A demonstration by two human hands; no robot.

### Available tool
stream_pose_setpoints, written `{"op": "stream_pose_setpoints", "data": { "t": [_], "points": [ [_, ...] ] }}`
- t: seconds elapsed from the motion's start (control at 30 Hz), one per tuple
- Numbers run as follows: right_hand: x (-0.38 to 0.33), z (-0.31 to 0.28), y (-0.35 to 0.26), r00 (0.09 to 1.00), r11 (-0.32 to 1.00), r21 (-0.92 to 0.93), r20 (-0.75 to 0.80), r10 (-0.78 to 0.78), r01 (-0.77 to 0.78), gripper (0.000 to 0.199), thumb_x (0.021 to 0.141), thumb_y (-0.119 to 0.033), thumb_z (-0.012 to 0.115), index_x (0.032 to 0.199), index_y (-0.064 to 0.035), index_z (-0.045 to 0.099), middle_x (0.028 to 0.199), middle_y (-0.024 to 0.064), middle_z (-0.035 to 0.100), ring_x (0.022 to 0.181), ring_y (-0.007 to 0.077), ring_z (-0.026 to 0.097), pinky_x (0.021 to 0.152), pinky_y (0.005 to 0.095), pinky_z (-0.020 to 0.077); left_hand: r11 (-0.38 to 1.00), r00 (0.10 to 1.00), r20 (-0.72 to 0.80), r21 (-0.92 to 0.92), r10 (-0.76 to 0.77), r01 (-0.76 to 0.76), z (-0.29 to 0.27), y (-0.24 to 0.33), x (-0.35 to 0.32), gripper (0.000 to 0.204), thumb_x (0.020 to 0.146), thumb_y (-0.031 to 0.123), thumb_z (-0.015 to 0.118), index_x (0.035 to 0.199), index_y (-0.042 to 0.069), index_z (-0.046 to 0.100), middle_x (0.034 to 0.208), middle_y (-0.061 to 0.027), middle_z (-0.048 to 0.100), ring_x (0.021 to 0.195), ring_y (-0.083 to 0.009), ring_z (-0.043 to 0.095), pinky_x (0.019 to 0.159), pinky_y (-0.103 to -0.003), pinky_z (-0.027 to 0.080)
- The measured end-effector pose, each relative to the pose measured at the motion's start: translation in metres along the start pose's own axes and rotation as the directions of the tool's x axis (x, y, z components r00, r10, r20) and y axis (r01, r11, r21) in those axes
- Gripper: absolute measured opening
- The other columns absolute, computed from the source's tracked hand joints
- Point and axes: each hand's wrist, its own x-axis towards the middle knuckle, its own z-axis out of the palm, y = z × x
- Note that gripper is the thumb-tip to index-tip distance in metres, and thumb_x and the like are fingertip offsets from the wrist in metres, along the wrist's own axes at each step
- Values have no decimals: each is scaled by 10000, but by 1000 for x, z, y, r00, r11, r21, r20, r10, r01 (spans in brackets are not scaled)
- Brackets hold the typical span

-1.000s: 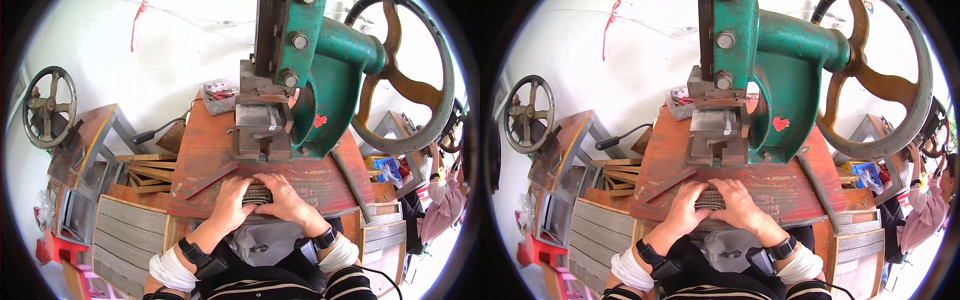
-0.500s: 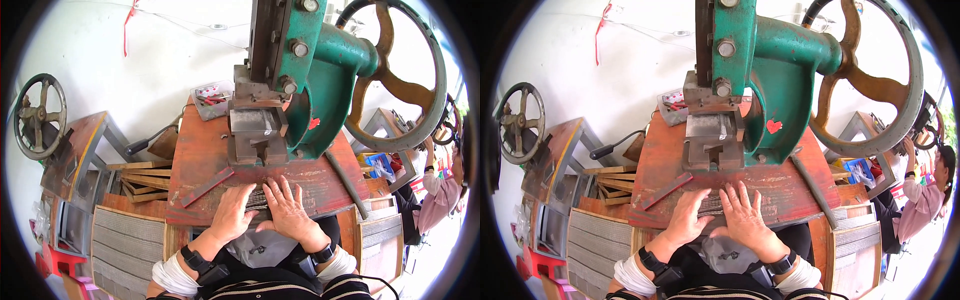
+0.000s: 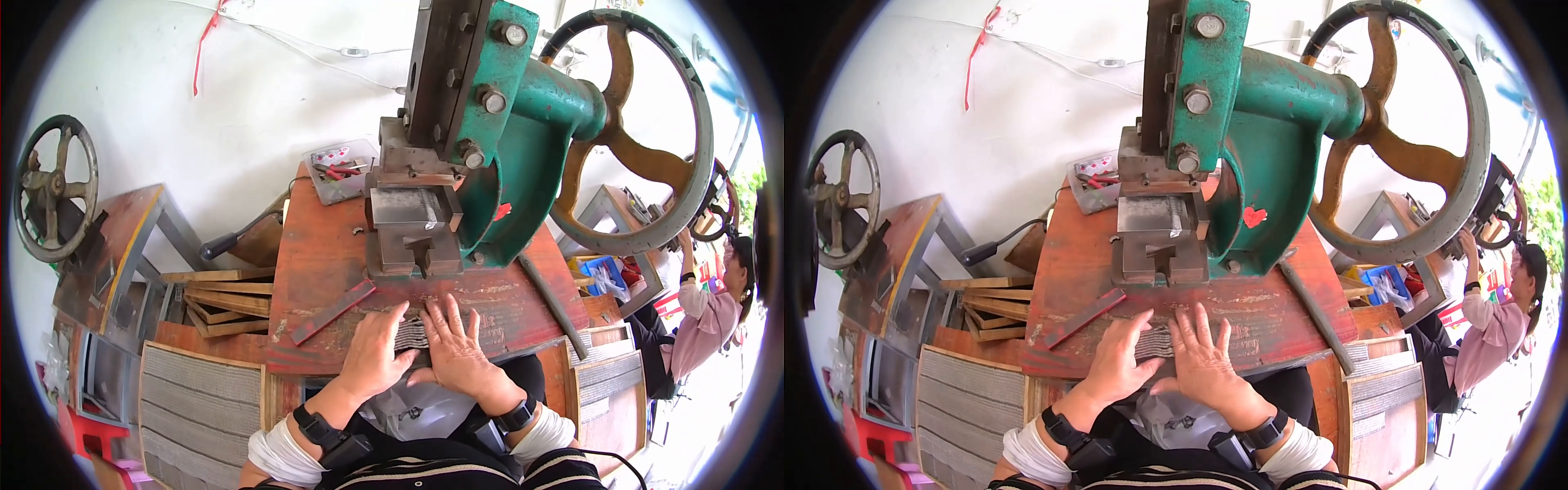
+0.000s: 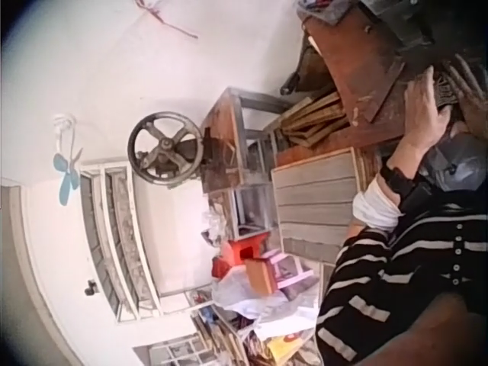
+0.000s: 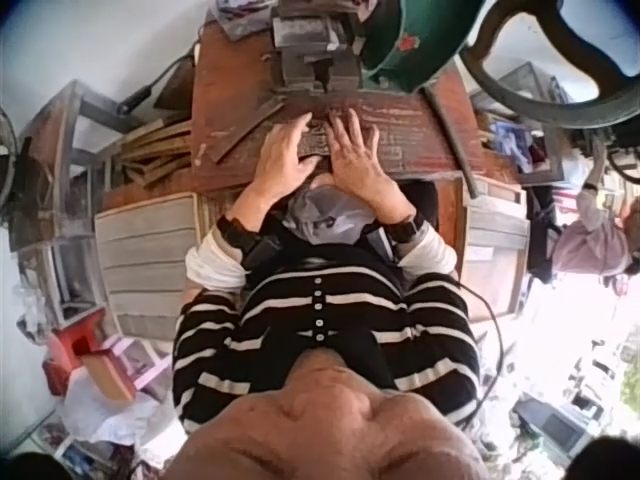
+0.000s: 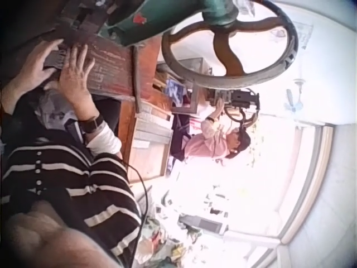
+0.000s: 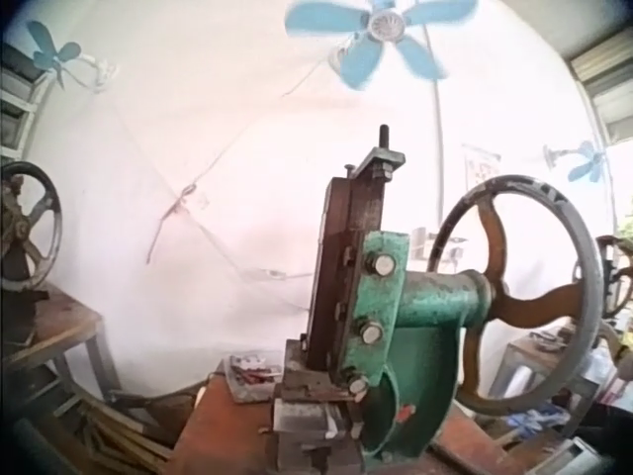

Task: Manually manufacturing and arranging small components using a press and hammer.

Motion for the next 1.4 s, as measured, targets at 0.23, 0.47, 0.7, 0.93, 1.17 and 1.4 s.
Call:
{"op": "stream_pose_setpoints", "data": {
  "t": [0.23, 0.47, 0.7, 0.93, 1.17, 1.4],
  "points": [
    [9, -11, 15, 965, 946, 267, -232, -122, 183, 927, 691, -505, 756, 1421, -67, 390, 1466, 201, 340, 1347, 437, 307, 1029, 587, 301, 999, 1000, -14, -24, -27, 27, -1, -3, -3, 778, 649, 58, 803, 1338, 25, 442, 1093, -155, 603, 1019, -350, 556, 901, -435, 437],
    [22, -5, 26, 906, 872, 416, -417, -69, 258, 262, 821, -31, 622, 1073, -74, 682, 1157, 131, 613, 1078, 347, 557, 940, 430, 448, 984, 997, -17, 163, 80, -76, -4, -3, -3, 648, 656, 151, 806, 1232, 25, 536, 1166, -155, 566, 1087, -340, 516, 926, -454, 399],
    [31, -5, 32, 919, 900, 343, -370, -135, 270, 289, 781, 18, 643, 1044, -87, 700, 1129, 151, 622, 1072, 345, 569, 934, 426, 461, 964, 998, 1, 258, 66, -64, -4, 0, -10, 528, 699, 172, 766, 1161, 10, 567, 1225, -189, 538, 1114, -384, 503, 933, -469, 390],
    [39, -3, 44, 878, 860, 358, -440, -188, 364, 273, 742, -14, 693, 999, -102, 724, 1056, 110, 642, 983, 319, 598, 842, 400, 502, 933, 994, -72, 356, 85, -54, -3, 14, -17, 444, 700, 159, 766, 1087, 6, 612, 1126, -175, 568, 1065, -373, 525, 897, -453, 412],
    [53, -5, 40, 852, 821, 325, -410, -326, 470, 246, 705, -80, 714, 950, -91, 710, 938, 68, 631, 862, 278, 591, 781, 362, 514, 993, 988, -154, 112, -3, 20, -1, 7, -27, 481, 649, 101, 799, 1084, 15, 614, 1078, -135, 547, 964, -333, 542, 815, -425, 448],
    [60, -3, 42, 792, 782, 277, -459, -402, 558, 195, 715, -61, 693, 909, -46, 683, 911, 86, 638, 865, 302, 592, 775, 390, 510, 934, 982, -169, 356, 84, -19, -15, 23, -10, 463, 618, 138, 817, 1021, 17, 622, 1060, -138, 554, 1030, -328, 528, 880, -450, 396]
  ]
}}
